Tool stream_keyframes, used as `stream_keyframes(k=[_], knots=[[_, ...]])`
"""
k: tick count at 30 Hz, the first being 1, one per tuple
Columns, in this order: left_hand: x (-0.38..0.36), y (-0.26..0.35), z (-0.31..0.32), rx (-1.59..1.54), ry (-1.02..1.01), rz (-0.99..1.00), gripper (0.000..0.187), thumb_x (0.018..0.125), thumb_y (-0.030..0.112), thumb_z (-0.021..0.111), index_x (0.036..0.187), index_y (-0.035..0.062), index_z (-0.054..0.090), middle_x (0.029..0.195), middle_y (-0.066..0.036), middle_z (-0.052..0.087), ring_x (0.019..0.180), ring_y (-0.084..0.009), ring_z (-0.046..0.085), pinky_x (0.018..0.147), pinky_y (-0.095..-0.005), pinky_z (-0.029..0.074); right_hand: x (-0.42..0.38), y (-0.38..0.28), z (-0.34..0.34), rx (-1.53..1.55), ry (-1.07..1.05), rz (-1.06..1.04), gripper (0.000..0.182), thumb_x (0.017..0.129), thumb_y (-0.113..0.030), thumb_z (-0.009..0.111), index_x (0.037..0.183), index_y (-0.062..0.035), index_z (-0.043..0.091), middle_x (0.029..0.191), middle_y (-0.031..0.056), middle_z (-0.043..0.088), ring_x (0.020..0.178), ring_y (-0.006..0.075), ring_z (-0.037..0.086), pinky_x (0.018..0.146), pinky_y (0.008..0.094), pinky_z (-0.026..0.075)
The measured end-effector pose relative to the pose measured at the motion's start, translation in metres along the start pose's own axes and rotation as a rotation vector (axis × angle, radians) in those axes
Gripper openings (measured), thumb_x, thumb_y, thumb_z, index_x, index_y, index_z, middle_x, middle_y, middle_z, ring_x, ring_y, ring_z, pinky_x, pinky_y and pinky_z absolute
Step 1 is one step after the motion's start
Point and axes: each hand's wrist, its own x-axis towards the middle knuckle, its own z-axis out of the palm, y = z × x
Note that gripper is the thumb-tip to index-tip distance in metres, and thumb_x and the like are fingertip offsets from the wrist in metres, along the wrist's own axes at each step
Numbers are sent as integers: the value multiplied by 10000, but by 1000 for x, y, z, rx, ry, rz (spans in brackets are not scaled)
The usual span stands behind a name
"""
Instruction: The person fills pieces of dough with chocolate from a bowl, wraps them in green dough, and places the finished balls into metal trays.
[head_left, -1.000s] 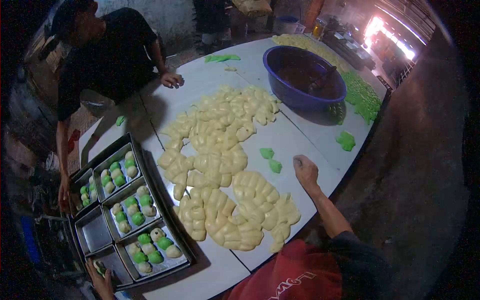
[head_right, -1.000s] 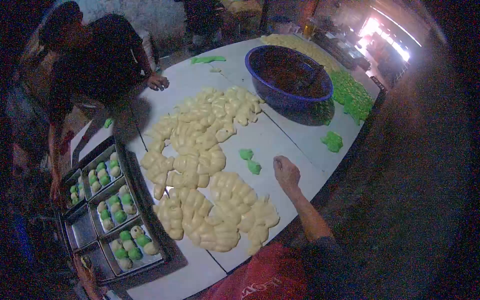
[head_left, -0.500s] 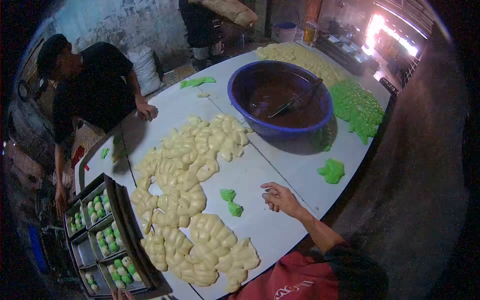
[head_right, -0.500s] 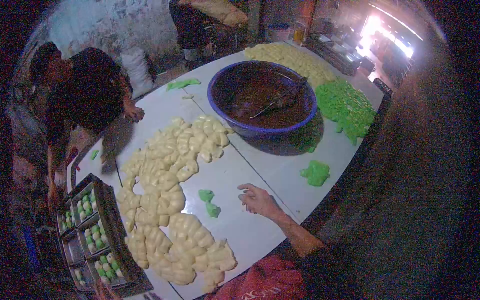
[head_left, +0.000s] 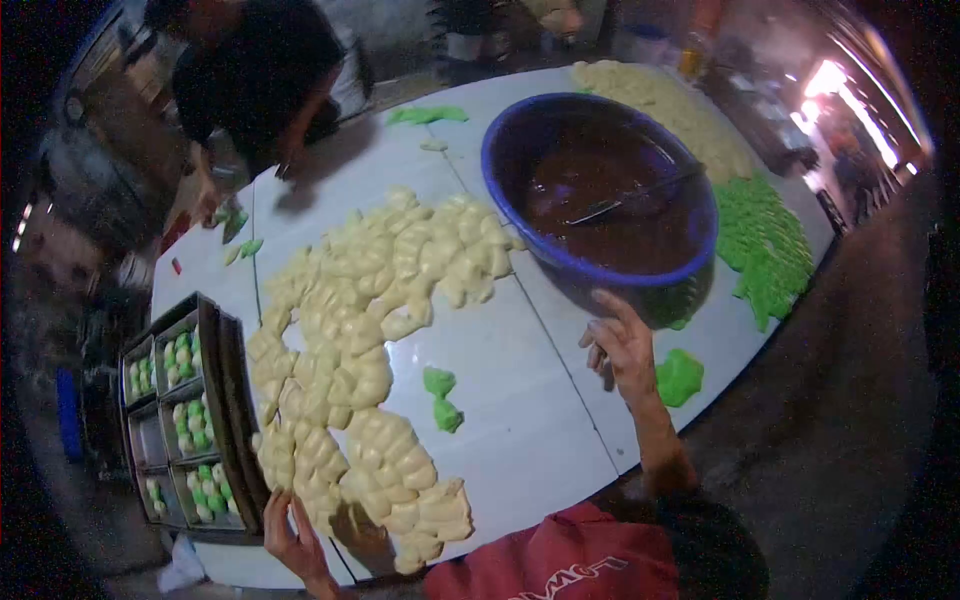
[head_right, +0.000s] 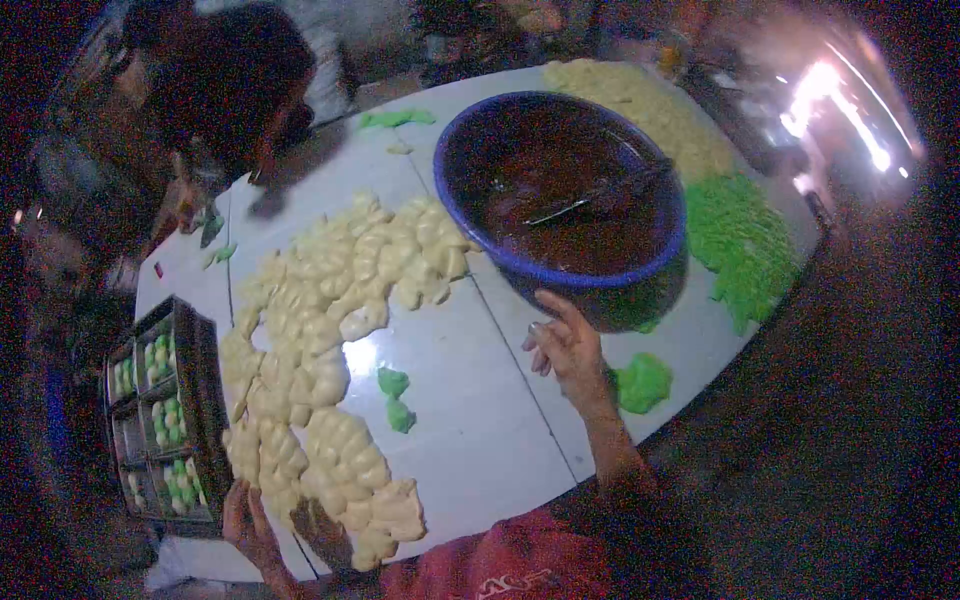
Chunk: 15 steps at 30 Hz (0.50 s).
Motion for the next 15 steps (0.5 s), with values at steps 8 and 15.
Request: stream_keyframes(k=[8, 15], knots=[[52, 66, 73, -148, -153, 266, 200, 848, 27, 729, 1044, -9, 706, 1051, -191, 710, 975, -320, 705, 825, -378, 555, 59, 51, 81, -734, -86, -227, 341, 922, -237, 665, 1194, -33, 644, 973, 182, 702, 782, 280, 708, 720, 400, 551], [97, 104, 132, -237, -399, 291, 224, 885, 156, 717, 1068, 30, 695, 1071, -158, 707, 927, -310, 707, 795, -367, 558, 106, 51, 108, -802, -2, -230, 312, 884, -189, 659, 1130, 1, 669, 1049, 172, 688, 811, 287, 687, 742, 387, 523]])
